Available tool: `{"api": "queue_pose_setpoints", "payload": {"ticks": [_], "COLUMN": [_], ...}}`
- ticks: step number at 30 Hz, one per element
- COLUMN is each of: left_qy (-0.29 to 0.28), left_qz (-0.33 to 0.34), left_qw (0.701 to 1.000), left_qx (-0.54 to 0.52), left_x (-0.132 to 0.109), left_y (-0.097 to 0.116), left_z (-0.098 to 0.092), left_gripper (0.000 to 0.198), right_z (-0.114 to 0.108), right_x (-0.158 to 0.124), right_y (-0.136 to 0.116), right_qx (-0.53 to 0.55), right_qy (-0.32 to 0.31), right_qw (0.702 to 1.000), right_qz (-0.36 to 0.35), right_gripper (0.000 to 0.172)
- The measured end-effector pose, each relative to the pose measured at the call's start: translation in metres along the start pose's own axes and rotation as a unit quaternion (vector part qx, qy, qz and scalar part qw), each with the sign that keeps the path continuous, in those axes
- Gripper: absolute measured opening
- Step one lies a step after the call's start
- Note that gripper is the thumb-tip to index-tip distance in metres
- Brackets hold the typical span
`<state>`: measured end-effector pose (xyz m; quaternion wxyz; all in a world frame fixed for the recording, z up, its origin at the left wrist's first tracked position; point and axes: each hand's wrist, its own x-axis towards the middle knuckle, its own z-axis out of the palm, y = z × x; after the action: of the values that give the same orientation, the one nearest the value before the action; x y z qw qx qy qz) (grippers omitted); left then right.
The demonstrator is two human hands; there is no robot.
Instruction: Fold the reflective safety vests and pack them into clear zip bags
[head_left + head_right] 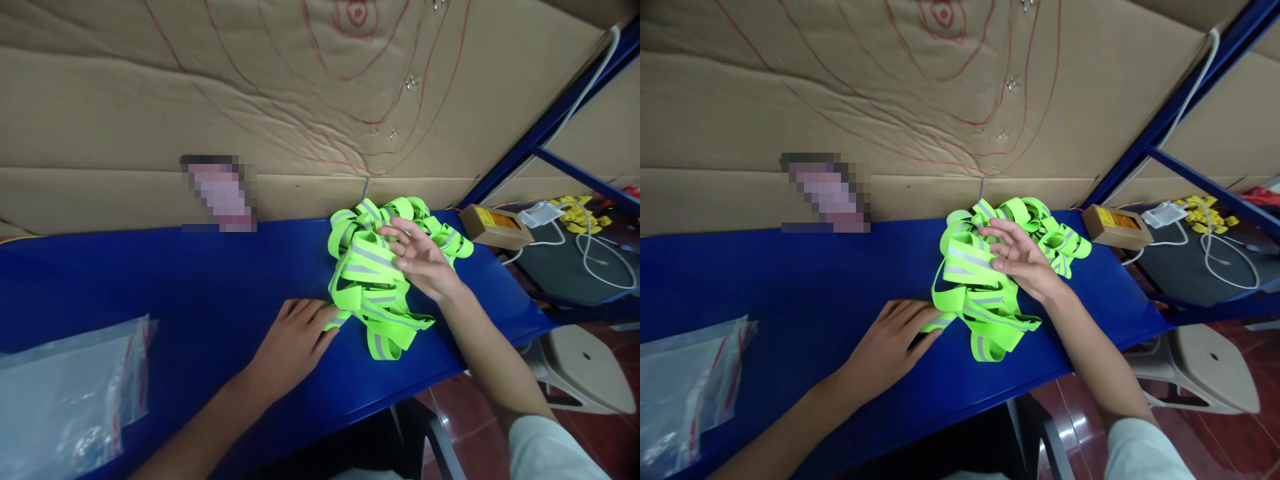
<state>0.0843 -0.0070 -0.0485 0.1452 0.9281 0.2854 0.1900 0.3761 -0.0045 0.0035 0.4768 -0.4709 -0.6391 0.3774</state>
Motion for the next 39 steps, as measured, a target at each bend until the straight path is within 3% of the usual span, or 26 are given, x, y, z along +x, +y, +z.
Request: {"api": "queue_pose_setpoints", "payload": {"ticks": [4,6,8,10,12,14,16,18,21,23,27,30,33,36,38,39], "left_qy": [0.061,0.120,0.182,0.194,0.143,0.068,0.039,0.061,0.073,0.041,-0.032,0.025,0.130,0.225,0.275,0.296], "left_qz": [-0.047,-0.095,-0.128,-0.145,-0.159,-0.186,-0.212,-0.224,-0.212,-0.204,-0.197,-0.237,-0.309,-0.346,-0.323,-0.302], "left_qw": [0.994,0.981,0.957,0.932,0.918,0.913,0.907,0.885,0.815,0.757,0.655,0.610,0.608,0.623,0.658,0.693], "left_qx": [-0.075,-0.119,-0.184,-0.271,-0.335,-0.357,-0.362,-0.403,-0.535,-0.620,-0.729,-0.756,-0.719,-0.664,-0.622,-0.583], "left_x": [-0.002,-0.003,-0.003,-0.002,-0.001,0.000,0.000,0.000,0.000,-0.001,0.001,0.004,0.009,0.010,0.009,0.008], "left_y": [-0.003,-0.002,-0.001,0.001,0.002,0.000,-0.003,-0.006,-0.007,-0.006,-0.007,-0.010,-0.015,-0.023,-0.028,-0.030], "left_z": [-0.011,-0.016,-0.017,-0.016,-0.014,-0.013,-0.012,-0.013,-0.015,-0.016,-0.023,-0.032,-0.041,-0.047,-0.047,-0.047], "left_gripper": [0.020,0.019,0.018,0.036,0.069,0.075,0.054,0.036,0.038,0.044,0.052,0.045,0.033,0.027,0.026,0.027], "right_z": [0.001,0.005,0.010,0.015,0.020,0.025,0.029,0.033,0.038,0.040,0.042,0.040,0.035,0.030,0.030,0.032], "right_x": [0.003,0.002,-0.002,-0.006,-0.010,-0.013,-0.013,-0.012,-0.012,-0.014,-0.017,-0.016,-0.013,-0.012,-0.012,-0.013], "right_y": [0.006,0.007,0.005,-0.001,-0.009,-0.016,-0.019,-0.018,-0.012,-0.007,-0.004,-0.002,0.002,0.006,0.007,0.007], "right_qx": [0.083,0.132,0.179,0.205,0.187,0.119,0.017,-0.086,-0.188,-0.233,-0.270,-0.266,-0.259,-0.299,-0.356,-0.381], "right_qy": [0.103,0.091,0.014,-0.116,-0.257,-0.333,-0.304,-0.228,-0.191,-0.205,-0.183,-0.073,0.031,0.027,-0.001,-0.010], "right_qw": [0.991,0.986,0.983,0.972,0.948,0.935,0.952,0.968,0.959,0.947,0.941,0.949,0.938,0.913,0.885,0.868], "right_qz": [0.027,0.036,0.036,0.023,0.009,-0.008,-0.031,-0.062,-0.087,-0.080,-0.092,-0.154,-0.230,-0.275,-0.300,-0.319], "right_gripper": [0.038,0.034,0.032,0.030,0.028,0.020,0.013,0.017,0.074,0.094,0.087,0.083,0.077,0.062,0.041,0.029]}}
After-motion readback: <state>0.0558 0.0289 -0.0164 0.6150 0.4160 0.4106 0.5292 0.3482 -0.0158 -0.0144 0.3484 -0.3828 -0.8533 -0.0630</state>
